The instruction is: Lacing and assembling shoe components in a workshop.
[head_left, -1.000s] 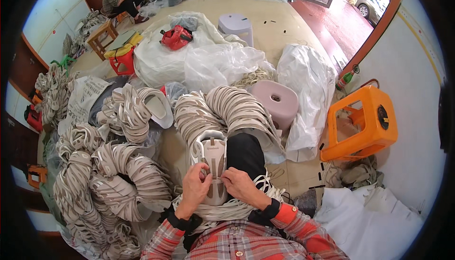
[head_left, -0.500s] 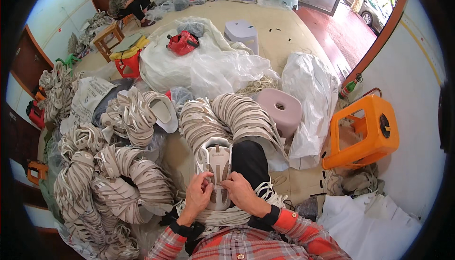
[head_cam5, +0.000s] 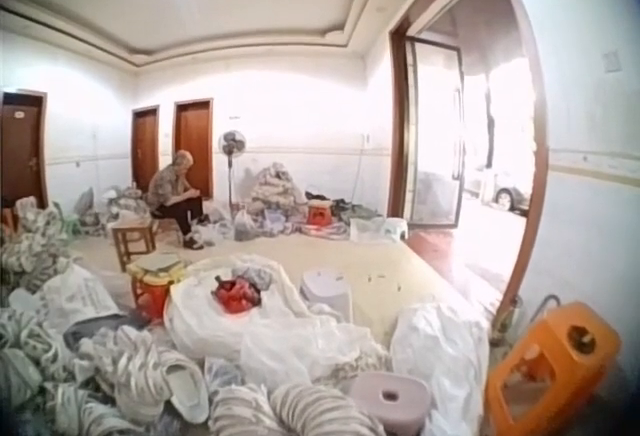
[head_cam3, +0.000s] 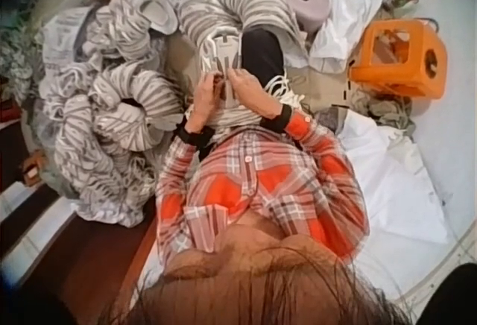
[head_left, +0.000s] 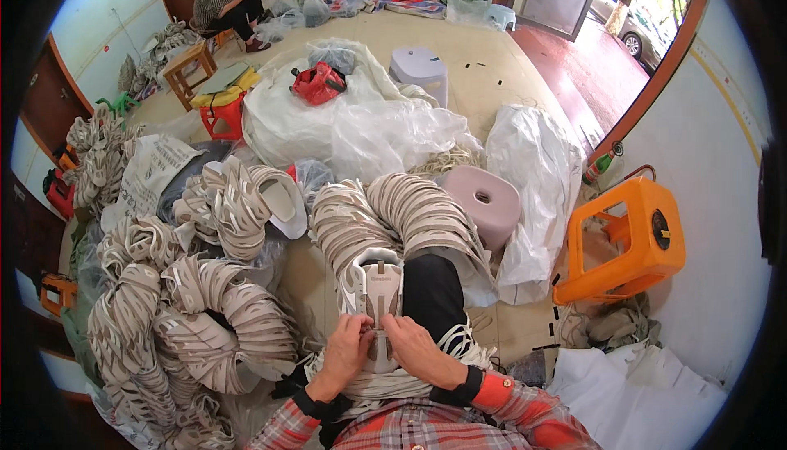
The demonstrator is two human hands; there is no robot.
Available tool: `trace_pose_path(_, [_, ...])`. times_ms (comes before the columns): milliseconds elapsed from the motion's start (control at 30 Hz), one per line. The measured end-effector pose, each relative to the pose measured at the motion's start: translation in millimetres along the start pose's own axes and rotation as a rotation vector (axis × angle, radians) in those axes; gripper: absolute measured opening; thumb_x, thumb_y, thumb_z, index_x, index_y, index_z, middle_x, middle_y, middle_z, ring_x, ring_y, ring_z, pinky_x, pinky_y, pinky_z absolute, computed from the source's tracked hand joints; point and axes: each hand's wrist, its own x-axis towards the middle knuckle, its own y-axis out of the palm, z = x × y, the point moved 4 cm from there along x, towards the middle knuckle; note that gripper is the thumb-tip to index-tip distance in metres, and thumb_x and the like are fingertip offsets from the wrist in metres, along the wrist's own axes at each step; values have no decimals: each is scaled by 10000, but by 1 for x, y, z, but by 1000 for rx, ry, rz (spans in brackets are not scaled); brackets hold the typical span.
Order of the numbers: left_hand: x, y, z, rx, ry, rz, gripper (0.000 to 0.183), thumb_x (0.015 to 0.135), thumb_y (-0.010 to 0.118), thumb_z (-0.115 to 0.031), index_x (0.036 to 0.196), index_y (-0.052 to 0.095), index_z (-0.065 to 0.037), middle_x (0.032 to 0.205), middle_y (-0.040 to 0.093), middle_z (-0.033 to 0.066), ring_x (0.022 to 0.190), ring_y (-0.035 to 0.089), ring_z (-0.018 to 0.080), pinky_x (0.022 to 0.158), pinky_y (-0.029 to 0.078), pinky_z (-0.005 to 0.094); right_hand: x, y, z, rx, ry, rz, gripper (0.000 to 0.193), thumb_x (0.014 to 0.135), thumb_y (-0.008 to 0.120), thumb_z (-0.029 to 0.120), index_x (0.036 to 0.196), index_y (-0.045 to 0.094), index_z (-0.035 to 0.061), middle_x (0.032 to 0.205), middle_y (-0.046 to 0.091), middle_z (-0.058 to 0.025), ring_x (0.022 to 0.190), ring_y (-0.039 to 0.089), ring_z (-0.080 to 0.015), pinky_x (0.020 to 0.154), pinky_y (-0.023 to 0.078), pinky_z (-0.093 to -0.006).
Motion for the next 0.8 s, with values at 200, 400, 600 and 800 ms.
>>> trace_pose_path(200, [12, -2, -6, 279, 133, 244, 130, 805, 553, -67, 914, 494, -29, 842, 503, 152, 761, 556, 331, 644, 462, 412, 1, 25, -31, 350, 303, -89, 242, 769, 567, -9, 963, 423, 2, 760, 579, -167, 693, 606, -301, 620, 489, -347])
trace_pose_path(400, [37, -56, 2, 615, 468, 224, 118, 723, 515, -43, 834, 480, -20, 759, 470, 133, 691, 498, 327, 625, 434, 397, -15, -35, -39, 539, 631, 477, 410, 782, 629, 75, 1129, 423, 6, 746, 593, -87, 584, 576, -121, 494, 460, -238])
trace_pose_path(600, [60, -91, 14, -411, 2, -382, 233, 970, 372, -280, 931, 383, -51, 766, 561, 89, 764, 561, 184, 681, 459, 322, -33, -60, -10, 1099, 565, 583, 441, 816, 596, 84, 1204, 394, 23, 679, 580, -72, 479, 540, -123, 402, 439, -248])
trace_pose_path(800, [151, 9, 12, -1870, -242, 242, 186, 907, 420, -190, 725, 437, -156, 586, 400, 3, 455, 392, 117, 387, 333, 292, -62, -166, 9, 836, 380, 653, 376, 874, 570, 242, 1233, 503, 151, 944, 634, -139, 827, 597, -122, 732, 501, -291])
